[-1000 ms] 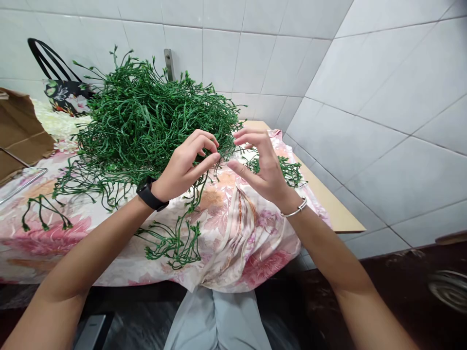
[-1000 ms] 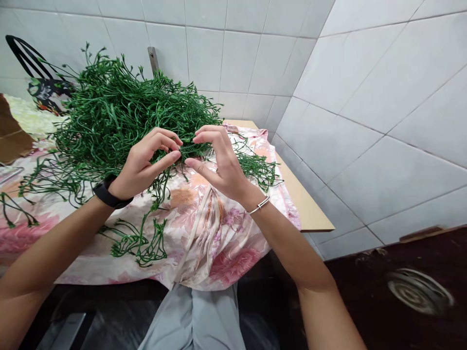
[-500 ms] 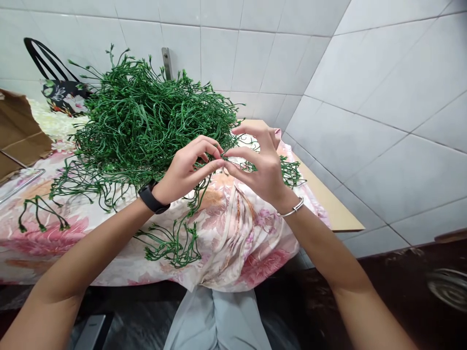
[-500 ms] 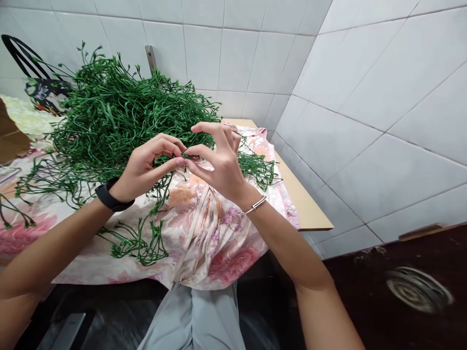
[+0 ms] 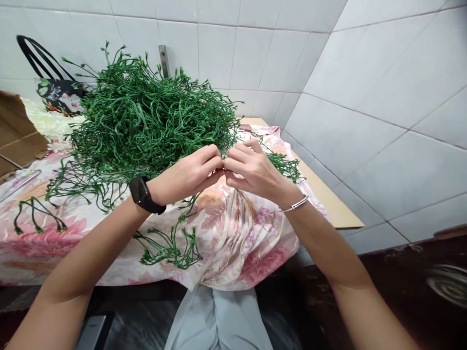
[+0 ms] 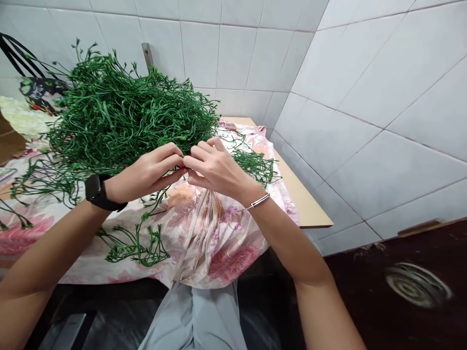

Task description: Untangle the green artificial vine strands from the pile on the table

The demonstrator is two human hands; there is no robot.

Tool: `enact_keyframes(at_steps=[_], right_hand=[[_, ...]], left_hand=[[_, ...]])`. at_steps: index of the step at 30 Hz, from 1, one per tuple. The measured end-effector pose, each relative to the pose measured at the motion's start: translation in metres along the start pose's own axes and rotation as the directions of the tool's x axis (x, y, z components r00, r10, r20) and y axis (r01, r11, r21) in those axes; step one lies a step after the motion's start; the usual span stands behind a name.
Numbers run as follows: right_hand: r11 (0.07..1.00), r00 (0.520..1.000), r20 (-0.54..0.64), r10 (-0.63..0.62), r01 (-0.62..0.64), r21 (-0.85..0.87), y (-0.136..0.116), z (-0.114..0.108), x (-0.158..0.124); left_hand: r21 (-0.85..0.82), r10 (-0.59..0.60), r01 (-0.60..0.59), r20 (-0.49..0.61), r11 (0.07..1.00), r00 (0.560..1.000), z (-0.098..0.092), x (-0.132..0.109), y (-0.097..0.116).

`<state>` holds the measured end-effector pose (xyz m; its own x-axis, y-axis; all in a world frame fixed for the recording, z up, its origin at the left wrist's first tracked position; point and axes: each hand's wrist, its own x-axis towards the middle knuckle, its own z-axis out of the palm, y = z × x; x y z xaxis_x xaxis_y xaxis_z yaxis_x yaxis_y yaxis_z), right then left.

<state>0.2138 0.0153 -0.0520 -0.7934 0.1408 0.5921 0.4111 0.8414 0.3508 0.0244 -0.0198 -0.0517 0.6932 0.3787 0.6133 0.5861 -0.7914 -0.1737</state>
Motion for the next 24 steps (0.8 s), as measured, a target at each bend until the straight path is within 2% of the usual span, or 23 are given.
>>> enact_keyframes(at_steps=[3,7,12,15,19,24], right_hand=[[0.997,0.999,0.020,-0.050,0.049,0.064,0.0007,0.0011,0.0025],[0.998,1.000,-0.027,-0.009,0.011,0.067,0.0006,0.0030,0.0046],[0.995,0.999,-0.008,0.039,-0.038,0.088,0.0003,0.0015,0.0037],[0.996,0.999,-0.035,0.021,-0.018,0.085,-0.0016,-0.0002,0.0030],[0.998,0.997,-0.076,-0.026,0.030,0.058,-0.0030,-0.0009,0.0023],[0.995,0.999,-0.049,-0.015,0.020,0.103,-0.0042,-0.0002,0.0021]], left_hand=[[0.103,-0.004,0.002,0.016,0.995,1.000,0.0019,0.0007,0.0012],[0.186,-0.019,0.021,-0.015,0.982,1.000,0.0057,0.0004,0.0003],[0.050,-0.053,0.053,0.002,0.997,0.999,0.0031,-0.0004,0.0012],[-0.029,-0.038,0.037,-0.032,0.999,0.999,-0.0001,-0.0015,0.0030],[-0.046,-0.010,0.004,-0.123,0.999,0.992,-0.0024,-0.0036,0.0029],[-0.078,-0.054,0.046,-0.104,0.996,0.993,-0.0003,-0.0039,0.0007]])
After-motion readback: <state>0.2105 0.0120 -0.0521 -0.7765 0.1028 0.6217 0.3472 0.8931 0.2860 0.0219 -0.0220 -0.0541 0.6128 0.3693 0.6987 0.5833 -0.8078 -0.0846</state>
